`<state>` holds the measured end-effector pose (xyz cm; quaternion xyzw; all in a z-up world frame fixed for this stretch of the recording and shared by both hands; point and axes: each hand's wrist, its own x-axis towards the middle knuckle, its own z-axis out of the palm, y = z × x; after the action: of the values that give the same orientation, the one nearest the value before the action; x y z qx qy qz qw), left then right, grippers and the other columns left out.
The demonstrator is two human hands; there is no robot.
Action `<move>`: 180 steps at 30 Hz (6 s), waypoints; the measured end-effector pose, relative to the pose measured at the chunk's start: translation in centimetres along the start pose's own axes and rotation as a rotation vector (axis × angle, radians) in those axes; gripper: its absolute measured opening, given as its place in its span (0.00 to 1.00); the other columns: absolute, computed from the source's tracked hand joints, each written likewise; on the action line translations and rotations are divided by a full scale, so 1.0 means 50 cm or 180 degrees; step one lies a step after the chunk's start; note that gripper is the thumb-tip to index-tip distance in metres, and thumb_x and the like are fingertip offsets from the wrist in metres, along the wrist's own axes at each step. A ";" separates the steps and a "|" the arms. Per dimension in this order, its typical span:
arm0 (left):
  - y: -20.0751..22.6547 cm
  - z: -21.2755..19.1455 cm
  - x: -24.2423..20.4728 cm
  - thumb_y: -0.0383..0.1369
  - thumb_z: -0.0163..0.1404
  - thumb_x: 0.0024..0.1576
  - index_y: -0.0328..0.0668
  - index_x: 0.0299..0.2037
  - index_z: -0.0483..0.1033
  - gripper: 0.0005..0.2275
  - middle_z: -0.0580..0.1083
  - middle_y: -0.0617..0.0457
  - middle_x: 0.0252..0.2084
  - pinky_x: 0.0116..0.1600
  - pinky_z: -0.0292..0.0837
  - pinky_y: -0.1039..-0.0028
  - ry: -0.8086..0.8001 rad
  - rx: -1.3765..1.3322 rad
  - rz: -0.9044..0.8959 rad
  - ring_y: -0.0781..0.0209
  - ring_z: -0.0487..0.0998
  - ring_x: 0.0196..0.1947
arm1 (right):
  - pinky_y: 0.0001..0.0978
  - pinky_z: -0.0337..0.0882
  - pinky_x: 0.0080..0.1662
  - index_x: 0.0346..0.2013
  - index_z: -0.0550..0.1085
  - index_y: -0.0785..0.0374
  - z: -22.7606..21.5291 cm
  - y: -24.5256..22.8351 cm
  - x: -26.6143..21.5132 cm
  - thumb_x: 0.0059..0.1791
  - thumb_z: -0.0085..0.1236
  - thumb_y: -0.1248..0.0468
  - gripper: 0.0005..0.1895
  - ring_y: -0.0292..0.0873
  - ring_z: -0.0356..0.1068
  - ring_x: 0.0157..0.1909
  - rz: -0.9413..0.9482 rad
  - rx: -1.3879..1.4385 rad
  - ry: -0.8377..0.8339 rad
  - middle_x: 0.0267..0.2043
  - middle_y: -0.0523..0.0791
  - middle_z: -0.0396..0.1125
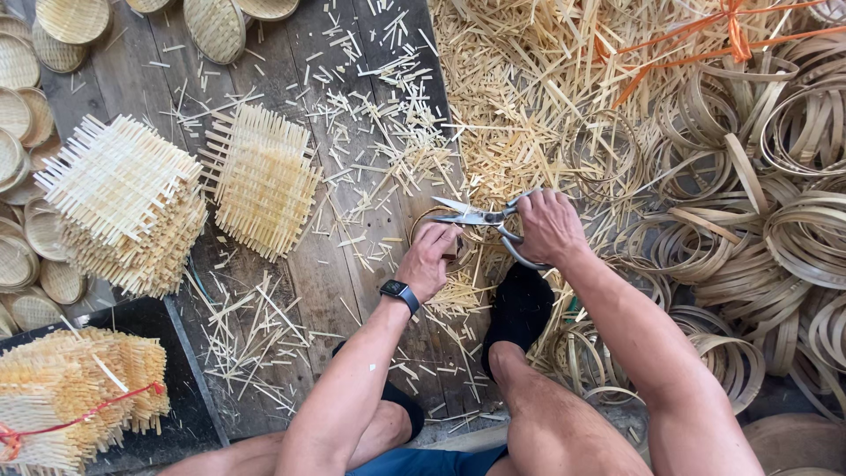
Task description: The person weaves square bamboo mats and attaches them to circular bamboo frames using large metal shears to trim the excess strips.
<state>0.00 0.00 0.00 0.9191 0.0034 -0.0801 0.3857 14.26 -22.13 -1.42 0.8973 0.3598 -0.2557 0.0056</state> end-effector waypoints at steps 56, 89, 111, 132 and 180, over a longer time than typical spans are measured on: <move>-0.158 0.092 0.044 0.32 0.61 0.57 0.29 0.48 0.82 0.13 0.83 0.45 0.45 0.46 0.74 0.76 0.0946 -0.2603 -0.3164 0.66 0.81 0.40 | 0.28 0.73 0.28 0.38 0.78 0.68 0.104 -0.075 0.007 0.48 0.65 0.61 0.12 0.38 0.73 0.26 0.1592 0.5220 -0.1242 0.28 0.48 0.75; 0.011 -0.004 0.012 0.60 0.37 0.62 0.45 0.55 0.81 0.31 0.80 0.42 0.29 0.36 0.79 0.65 0.0736 -0.1130 -0.1129 0.52 0.85 0.33 | 0.41 0.74 0.34 0.33 0.76 0.74 0.026 -0.179 -0.037 0.46 0.59 0.51 0.23 0.48 0.76 0.27 0.0490 0.3166 0.0485 0.24 0.55 0.73; -0.182 -0.386 0.125 0.44 0.48 0.65 0.32 0.51 0.70 0.18 0.80 0.41 0.46 0.51 0.81 0.65 0.2293 -0.4799 -0.0974 0.55 0.83 0.44 | 0.31 0.71 0.27 0.47 0.75 0.72 0.035 -0.136 -0.074 0.54 0.41 0.51 0.26 0.41 0.72 0.27 0.0339 0.5551 0.0139 0.35 0.52 0.77; -0.365 -0.294 -0.050 0.42 0.68 0.43 0.36 0.68 0.62 0.42 0.61 0.34 0.69 0.68 0.60 0.56 0.0642 0.1646 -0.2836 0.42 0.62 0.68 | 0.32 0.74 0.32 0.43 0.77 0.69 0.137 -0.222 0.024 0.51 0.60 0.58 0.16 0.37 0.70 0.29 0.1003 0.5866 -0.0436 0.34 0.45 0.75; -0.163 -0.070 -0.088 0.19 0.63 0.48 0.29 0.47 0.77 0.16 0.81 0.42 0.42 0.47 0.80 0.71 0.1087 -0.3241 -0.3039 0.60 0.83 0.39 | 0.24 0.76 0.41 0.47 0.78 0.69 0.091 -0.171 0.022 0.45 0.69 0.65 0.17 0.34 0.74 0.36 0.1030 0.5548 0.0110 0.37 0.45 0.77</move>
<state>-4.37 8.43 -2.69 0.5231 0.5023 -0.0836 0.6835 7.33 -15.94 -4.38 0.6261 -0.0941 -0.4214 -0.6493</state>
